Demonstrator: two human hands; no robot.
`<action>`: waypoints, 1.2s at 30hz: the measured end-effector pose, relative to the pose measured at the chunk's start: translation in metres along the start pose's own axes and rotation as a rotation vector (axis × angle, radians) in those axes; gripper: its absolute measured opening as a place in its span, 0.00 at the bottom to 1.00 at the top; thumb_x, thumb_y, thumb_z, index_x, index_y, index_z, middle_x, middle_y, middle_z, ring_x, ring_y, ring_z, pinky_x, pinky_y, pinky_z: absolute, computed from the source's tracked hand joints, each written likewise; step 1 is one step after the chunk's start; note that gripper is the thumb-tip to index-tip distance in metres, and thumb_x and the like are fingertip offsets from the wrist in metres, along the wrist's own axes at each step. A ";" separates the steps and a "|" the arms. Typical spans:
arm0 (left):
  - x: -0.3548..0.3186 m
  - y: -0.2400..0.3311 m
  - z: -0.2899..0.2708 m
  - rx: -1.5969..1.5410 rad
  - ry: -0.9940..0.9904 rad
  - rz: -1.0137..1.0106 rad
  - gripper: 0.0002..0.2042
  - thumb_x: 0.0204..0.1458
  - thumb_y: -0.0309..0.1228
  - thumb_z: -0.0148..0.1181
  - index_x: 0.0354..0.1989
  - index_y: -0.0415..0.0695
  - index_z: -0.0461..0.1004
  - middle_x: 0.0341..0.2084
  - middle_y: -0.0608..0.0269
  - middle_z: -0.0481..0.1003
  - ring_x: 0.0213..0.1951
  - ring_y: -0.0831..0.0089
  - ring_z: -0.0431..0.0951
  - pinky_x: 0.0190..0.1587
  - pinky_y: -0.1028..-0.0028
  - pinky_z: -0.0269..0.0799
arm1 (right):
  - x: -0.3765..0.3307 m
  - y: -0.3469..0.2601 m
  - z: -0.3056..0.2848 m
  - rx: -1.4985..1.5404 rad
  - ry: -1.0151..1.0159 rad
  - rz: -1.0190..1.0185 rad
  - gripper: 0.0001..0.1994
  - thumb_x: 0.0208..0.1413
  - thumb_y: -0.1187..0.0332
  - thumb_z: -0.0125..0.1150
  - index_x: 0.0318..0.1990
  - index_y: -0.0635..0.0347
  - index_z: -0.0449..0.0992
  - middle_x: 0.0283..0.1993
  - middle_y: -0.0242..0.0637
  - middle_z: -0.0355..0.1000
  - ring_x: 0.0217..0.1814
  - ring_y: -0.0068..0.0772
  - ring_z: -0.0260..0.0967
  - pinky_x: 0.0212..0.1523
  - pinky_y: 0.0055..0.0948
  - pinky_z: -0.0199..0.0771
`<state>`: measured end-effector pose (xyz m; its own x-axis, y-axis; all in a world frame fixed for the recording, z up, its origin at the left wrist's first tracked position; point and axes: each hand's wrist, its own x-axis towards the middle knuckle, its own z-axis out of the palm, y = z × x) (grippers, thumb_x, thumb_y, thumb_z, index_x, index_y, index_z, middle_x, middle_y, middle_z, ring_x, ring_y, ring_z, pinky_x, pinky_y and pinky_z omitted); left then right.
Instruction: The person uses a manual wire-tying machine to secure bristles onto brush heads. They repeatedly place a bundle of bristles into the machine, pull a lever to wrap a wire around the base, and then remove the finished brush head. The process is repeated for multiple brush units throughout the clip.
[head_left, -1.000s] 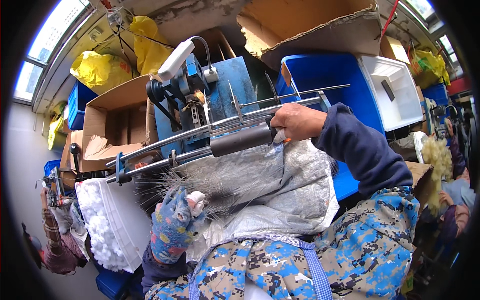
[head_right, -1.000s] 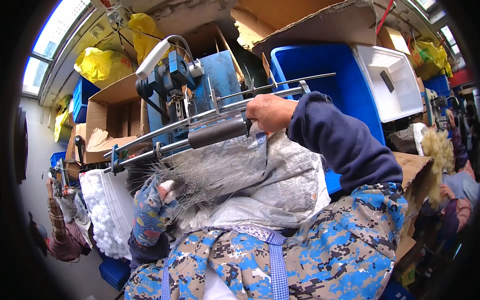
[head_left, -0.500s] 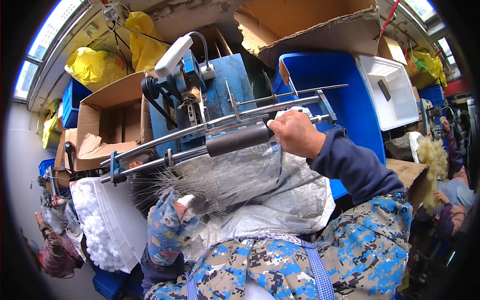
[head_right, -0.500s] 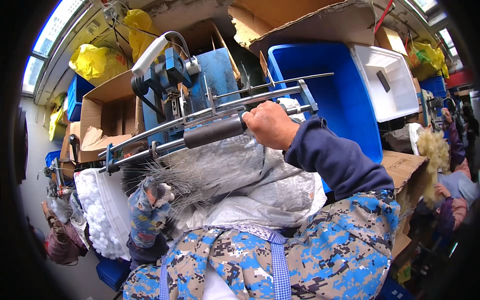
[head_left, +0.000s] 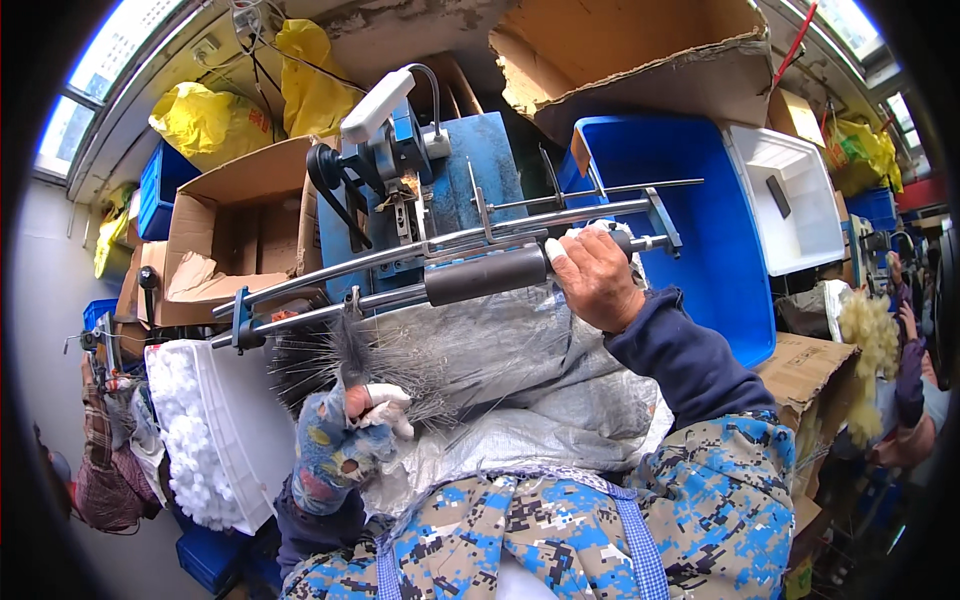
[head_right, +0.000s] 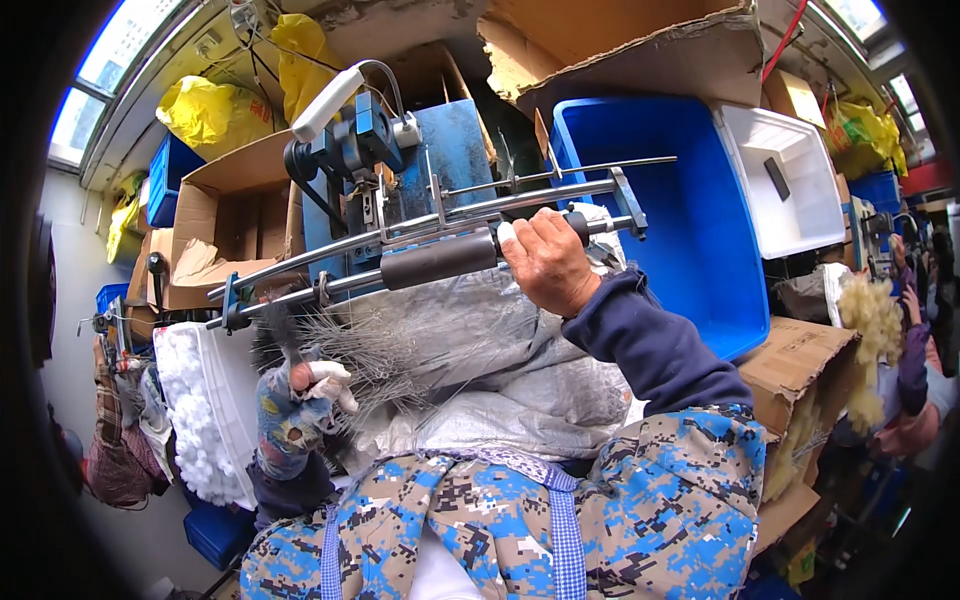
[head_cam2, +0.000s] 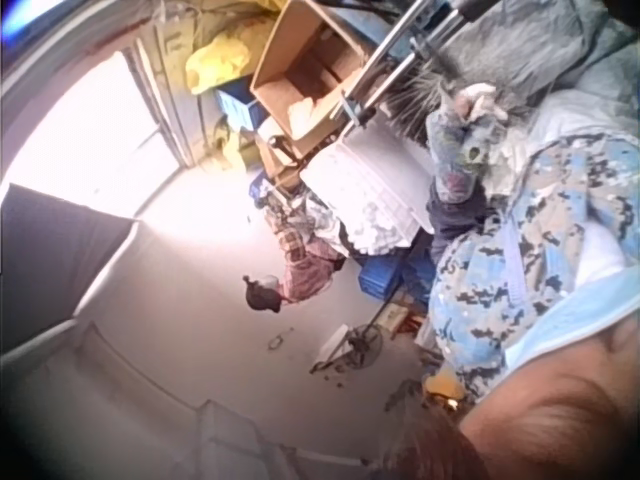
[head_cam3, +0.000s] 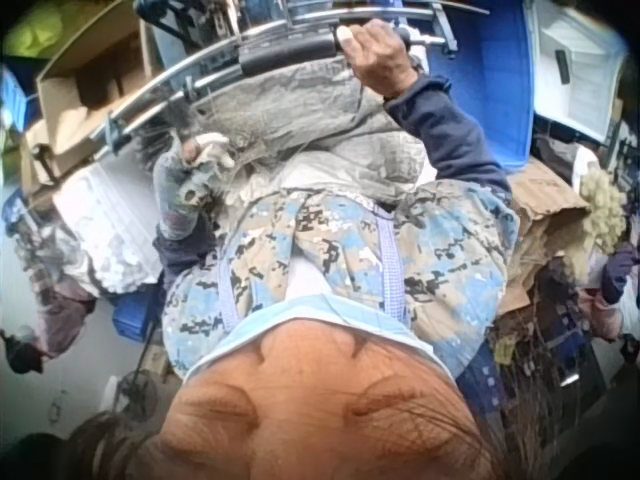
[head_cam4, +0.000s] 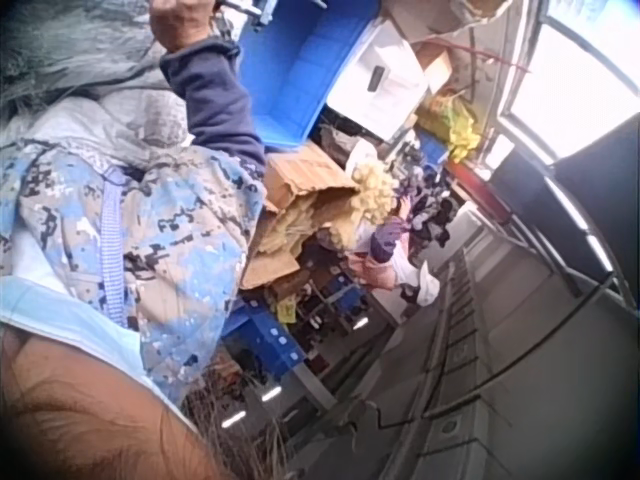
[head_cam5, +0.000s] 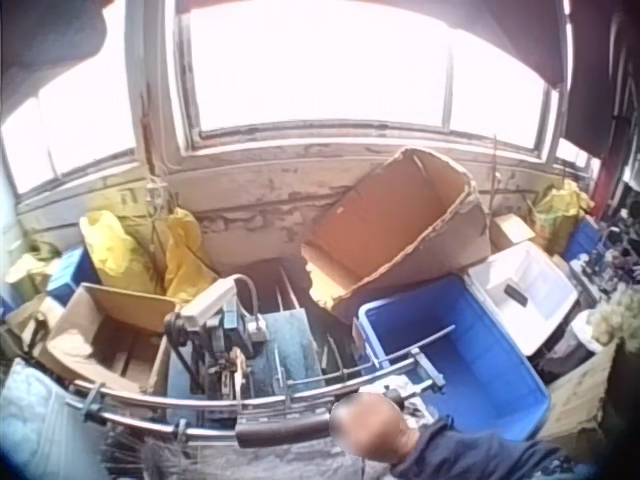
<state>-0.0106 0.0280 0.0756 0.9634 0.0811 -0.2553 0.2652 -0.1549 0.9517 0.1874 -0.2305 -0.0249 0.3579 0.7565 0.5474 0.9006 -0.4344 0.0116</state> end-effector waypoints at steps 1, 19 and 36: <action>0.002 0.006 0.000 -0.110 -0.023 -0.091 0.11 0.52 0.30 0.55 0.38 0.35 0.74 0.20 0.63 0.75 0.18 0.85 0.70 0.20 0.85 0.63 | -0.001 -0.002 0.000 0.001 0.007 0.014 0.08 0.40 0.76 0.54 0.31 0.67 0.71 0.25 0.40 0.65 0.29 0.36 0.64 0.36 0.33 0.65; 0.009 -0.017 0.000 -0.053 -0.198 -0.248 0.15 0.51 0.26 0.55 0.47 0.38 0.69 0.27 0.63 0.76 0.30 0.82 0.73 0.33 0.81 0.68 | 0.078 -0.103 -0.036 2.086 0.211 0.746 0.11 0.58 0.71 0.50 0.43 0.69 0.71 0.26 0.36 0.70 0.23 0.20 0.66 0.24 0.18 0.68; 0.006 -0.047 -0.051 -1.015 0.107 0.219 0.17 0.57 0.25 0.45 0.55 0.42 0.61 0.34 0.44 0.73 0.21 0.67 0.74 0.20 0.70 0.72 | 0.132 -0.008 0.076 -0.102 -0.298 0.335 0.05 0.44 0.70 0.53 0.30 0.56 0.74 0.37 0.41 0.67 0.38 0.38 0.68 0.34 0.38 0.66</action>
<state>-0.0195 0.0854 0.0384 0.9651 0.2459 -0.0903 -0.1192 0.7192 0.6845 0.2462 -0.0904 -0.0167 0.6938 0.6676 0.2703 0.6998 -0.7135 -0.0341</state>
